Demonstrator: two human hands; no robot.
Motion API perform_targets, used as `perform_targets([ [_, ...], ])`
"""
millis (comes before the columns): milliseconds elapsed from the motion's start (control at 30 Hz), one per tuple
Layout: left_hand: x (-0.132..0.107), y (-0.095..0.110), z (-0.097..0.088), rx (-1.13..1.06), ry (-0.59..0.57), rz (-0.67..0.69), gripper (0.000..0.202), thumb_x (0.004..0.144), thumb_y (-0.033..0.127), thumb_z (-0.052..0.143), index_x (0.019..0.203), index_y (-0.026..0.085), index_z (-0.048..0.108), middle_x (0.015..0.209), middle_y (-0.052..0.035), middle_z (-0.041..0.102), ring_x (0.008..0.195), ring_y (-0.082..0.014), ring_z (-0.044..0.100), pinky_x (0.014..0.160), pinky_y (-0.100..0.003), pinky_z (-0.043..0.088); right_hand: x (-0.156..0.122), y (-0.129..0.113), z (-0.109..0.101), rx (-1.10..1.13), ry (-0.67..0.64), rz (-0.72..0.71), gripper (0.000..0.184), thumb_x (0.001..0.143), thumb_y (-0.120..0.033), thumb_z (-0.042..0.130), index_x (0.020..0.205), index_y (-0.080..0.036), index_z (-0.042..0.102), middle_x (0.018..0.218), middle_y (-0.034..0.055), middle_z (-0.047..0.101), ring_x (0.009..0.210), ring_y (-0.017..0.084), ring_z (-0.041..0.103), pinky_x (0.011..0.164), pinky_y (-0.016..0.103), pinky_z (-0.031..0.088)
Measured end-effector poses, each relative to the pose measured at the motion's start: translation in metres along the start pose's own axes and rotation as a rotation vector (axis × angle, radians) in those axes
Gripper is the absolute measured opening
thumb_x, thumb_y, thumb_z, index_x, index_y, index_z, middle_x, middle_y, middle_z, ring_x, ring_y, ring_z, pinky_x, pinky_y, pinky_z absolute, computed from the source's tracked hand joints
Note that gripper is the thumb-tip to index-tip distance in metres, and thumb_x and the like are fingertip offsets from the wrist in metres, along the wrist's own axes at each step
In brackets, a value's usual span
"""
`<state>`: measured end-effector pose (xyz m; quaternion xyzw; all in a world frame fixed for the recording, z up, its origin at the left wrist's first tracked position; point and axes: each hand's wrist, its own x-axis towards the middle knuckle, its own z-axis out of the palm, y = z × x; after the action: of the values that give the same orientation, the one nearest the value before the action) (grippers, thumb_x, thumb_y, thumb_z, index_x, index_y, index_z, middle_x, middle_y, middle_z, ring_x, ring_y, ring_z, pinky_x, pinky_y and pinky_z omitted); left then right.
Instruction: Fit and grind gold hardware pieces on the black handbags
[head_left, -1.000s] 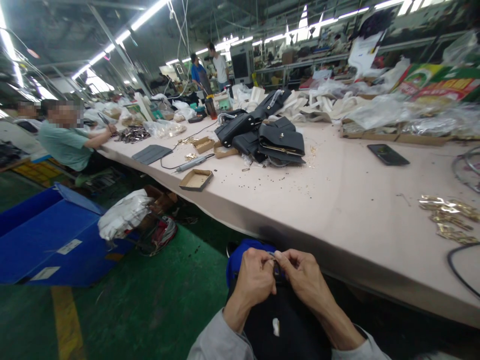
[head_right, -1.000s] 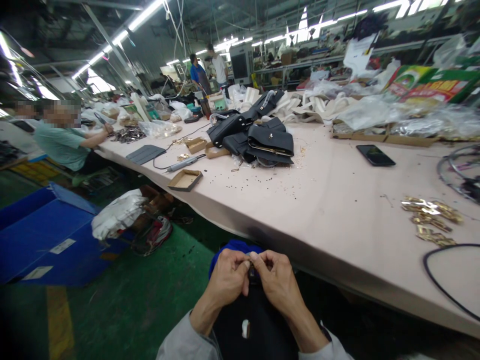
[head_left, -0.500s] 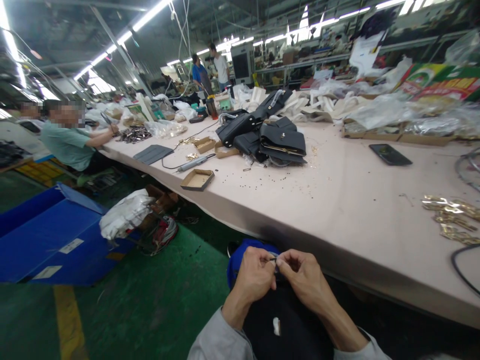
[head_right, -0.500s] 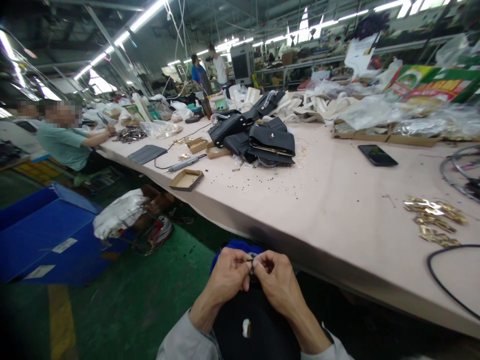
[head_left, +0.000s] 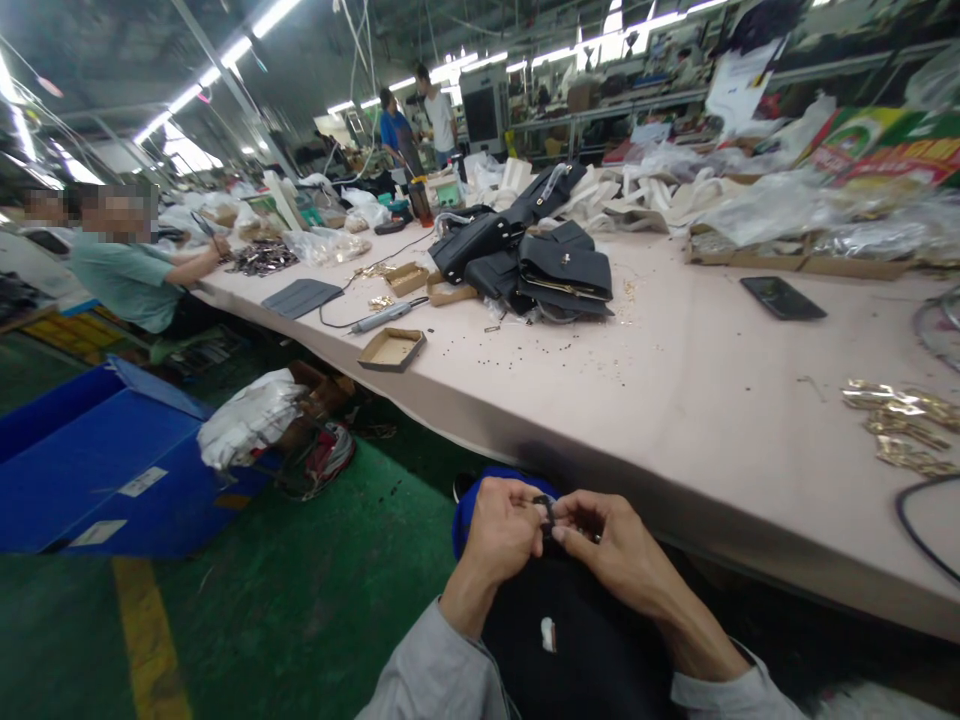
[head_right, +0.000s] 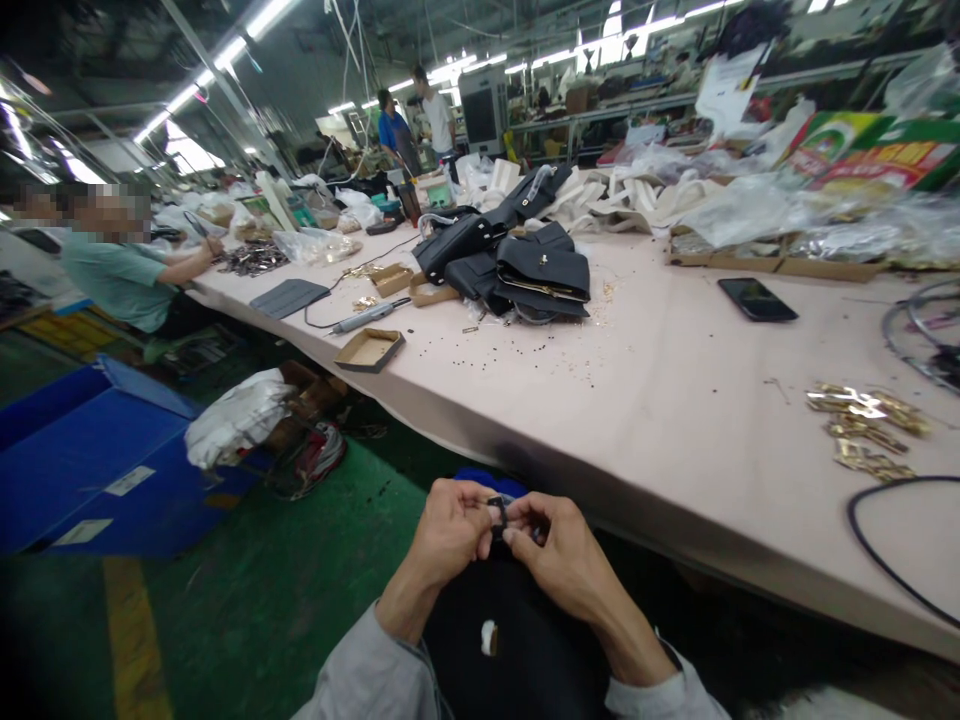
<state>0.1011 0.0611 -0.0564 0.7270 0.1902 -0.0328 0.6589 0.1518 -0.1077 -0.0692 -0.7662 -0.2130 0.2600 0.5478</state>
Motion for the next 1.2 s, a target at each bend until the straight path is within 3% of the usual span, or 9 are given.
perform_targets([
  [233, 0.006, -0.002, 0.000, -0.061, 0.017, -0.021, 0.016, 0.074, 0.027, 0.066, 0.069, 0.012, 0.072, 0.040, 0.0020, 0.054, 0.031, -0.0084, 0.042, 0.035, -0.019, 0.028, 0.003, 0.001, 0.001, 0.091, 0.063, 0.055, 0.017, 0.079, -0.029, 0.069, 0.085, -0.014, 0.075, 0.072, 0.0021, 0.067, 0.068, 0.017, 0.059, 0.063, 0.027, 0.043],
  [433, 0.001, 0.006, -0.004, 0.053, -0.130, -0.032, 0.015, 0.069, 0.015, 0.061, 0.077, 0.011, 0.074, 0.049, 0.0028, 0.057, 0.039, -0.0085, 0.046, 0.042, -0.020, 0.031, 0.005, 0.005, 0.005, 0.136, 0.076, 0.106, 0.019, 0.076, -0.029, 0.070, 0.084, -0.013, 0.075, 0.068, 0.0006, 0.064, 0.063, 0.014, 0.052, 0.058, 0.026, 0.038],
  [667, 0.007, 0.004, 0.002, 0.207, -0.075, 0.034, 0.020, 0.065, 0.011, 0.056, 0.071, 0.011, 0.075, 0.057, 0.0011, 0.054, 0.052, -0.0096, 0.039, 0.048, -0.023, 0.025, 0.005, 0.012, 0.010, 0.159, 0.102, 0.108, 0.013, 0.075, -0.025, 0.068, 0.080, -0.014, 0.072, 0.065, -0.0009, 0.060, 0.061, 0.014, 0.049, 0.058, 0.026, 0.037],
  [767, 0.008, 0.002, 0.002, 0.189, -0.061, 0.024, 0.020, 0.065, 0.012, 0.057, 0.072, 0.011, 0.076, 0.058, 0.0007, 0.055, 0.053, -0.0103, 0.040, 0.049, -0.023, 0.027, 0.007, 0.014, 0.011, 0.155, 0.114, 0.087, 0.016, 0.079, -0.029, 0.069, 0.080, -0.014, 0.071, 0.068, 0.0004, 0.062, 0.063, 0.014, 0.052, 0.060, 0.027, 0.038],
  [900, 0.005, 0.004, 0.002, 0.094, -0.046, -0.001, 0.023, 0.063, 0.011, 0.059, 0.074, 0.009, 0.078, 0.057, 0.0002, 0.057, 0.052, -0.0097, 0.040, 0.050, -0.023, 0.030, 0.009, 0.019, 0.008, 0.179, 0.073, 0.058, 0.035, 0.091, -0.045, 0.065, 0.080, -0.013, 0.073, 0.071, 0.0036, 0.066, 0.067, 0.016, 0.055, 0.063, 0.028, 0.038],
  [1033, 0.004, 0.000, 0.001, 0.042, -0.021, -0.008, 0.027, 0.059, 0.008, 0.058, 0.074, 0.009, 0.079, 0.061, -0.0022, 0.064, 0.055, -0.0111, 0.048, 0.051, -0.023, 0.033, 0.009, 0.023, 0.007, 0.174, 0.071, 0.033, 0.034, 0.093, -0.045, 0.064, 0.084, -0.013, 0.074, 0.073, 0.0040, 0.068, 0.068, 0.017, 0.056, 0.065, 0.029, 0.040],
  [1200, 0.006, -0.010, -0.004, 0.054, -0.059, 0.006, 0.023, 0.073, 0.017, 0.058, 0.074, 0.012, 0.080, 0.062, -0.0020, 0.067, 0.054, -0.0108, 0.047, 0.050, -0.023, 0.031, 0.008, 0.022, 0.011, 0.116, 0.090, 0.026, 0.035, 0.093, -0.044, 0.061, 0.082, -0.014, 0.074, 0.071, 0.0038, 0.067, 0.066, 0.017, 0.056, 0.062, 0.028, 0.041],
])
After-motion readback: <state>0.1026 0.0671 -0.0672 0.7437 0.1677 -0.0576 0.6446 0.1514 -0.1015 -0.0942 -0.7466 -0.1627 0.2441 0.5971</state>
